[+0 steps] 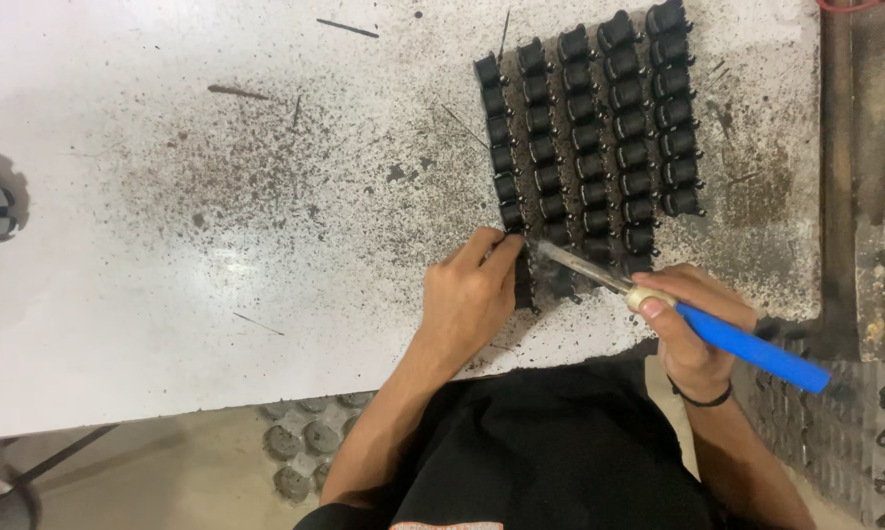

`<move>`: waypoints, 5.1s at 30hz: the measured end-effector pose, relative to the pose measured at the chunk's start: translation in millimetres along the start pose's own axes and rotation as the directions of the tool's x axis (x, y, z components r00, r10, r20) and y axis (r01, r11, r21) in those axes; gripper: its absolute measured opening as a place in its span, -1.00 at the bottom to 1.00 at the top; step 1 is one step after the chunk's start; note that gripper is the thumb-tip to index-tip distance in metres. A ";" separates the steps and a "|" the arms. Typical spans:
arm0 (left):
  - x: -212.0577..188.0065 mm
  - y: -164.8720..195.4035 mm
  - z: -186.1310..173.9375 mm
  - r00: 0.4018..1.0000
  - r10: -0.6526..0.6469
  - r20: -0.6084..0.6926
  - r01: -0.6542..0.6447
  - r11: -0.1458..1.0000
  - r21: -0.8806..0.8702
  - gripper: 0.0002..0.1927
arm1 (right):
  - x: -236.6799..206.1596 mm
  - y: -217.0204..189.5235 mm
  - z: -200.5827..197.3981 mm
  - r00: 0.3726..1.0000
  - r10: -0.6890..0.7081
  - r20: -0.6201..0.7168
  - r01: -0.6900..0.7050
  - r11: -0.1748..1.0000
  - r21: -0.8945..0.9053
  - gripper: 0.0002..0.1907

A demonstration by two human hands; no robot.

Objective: The person solders components on rows of black electrical parts arranged on a workbench, holding each part steady with one hand while applying a soldering iron with the other, working through the parts one at a time and moving finished pieces aside.

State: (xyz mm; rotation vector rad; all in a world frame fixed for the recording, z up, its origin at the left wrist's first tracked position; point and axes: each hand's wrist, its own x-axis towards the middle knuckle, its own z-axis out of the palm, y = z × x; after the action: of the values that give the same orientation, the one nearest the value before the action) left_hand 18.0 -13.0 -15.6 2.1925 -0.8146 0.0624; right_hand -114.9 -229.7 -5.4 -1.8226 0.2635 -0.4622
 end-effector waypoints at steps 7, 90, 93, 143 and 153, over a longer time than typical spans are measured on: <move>15.0 15.0 -14.5 0.994 -0.033 0.109 0.029 0.999 0.036 -0.87 | 2.2 7.3 -14.7 0.998 0.066 -0.008 -0.063 0.973 0.221 -0.74; 58.7 2.1 -29.1 0.998 0.012 -0.057 -0.002 0.987 0.163 -0.66 | 45.1 0.4 8.6 1.000 0.018 -0.001 -0.018 0.999 0.032 -0.73; 46.3 -11.2 -8.6 0.997 -0.022 -0.077 0.033 0.990 0.138 -0.70 | 49.2 -3.7 10.5 0.998 -0.041 0.045 0.044 0.997 -0.065 -0.76; 58.6 -25.5 -1.7 0.997 -0.031 0.066 0.025 0.996 0.082 -0.93 | 62.3 4.4 4.3 0.997 0.015 0.073 -0.023 0.994 0.104 -0.77; 84.1 16.8 -97.4 0.921 0.250 -0.300 -0.257 0.966 0.016 -0.85 | 62.6 6.9 16.2 0.998 0.037 -0.050 -0.026 0.977 0.209 -0.71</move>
State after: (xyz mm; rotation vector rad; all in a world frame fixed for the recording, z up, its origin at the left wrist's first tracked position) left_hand 95.3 1.0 87.7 1.9783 -0.9116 0.5009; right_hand -51.3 -243.2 -4.8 -1.6007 0.2703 -0.4981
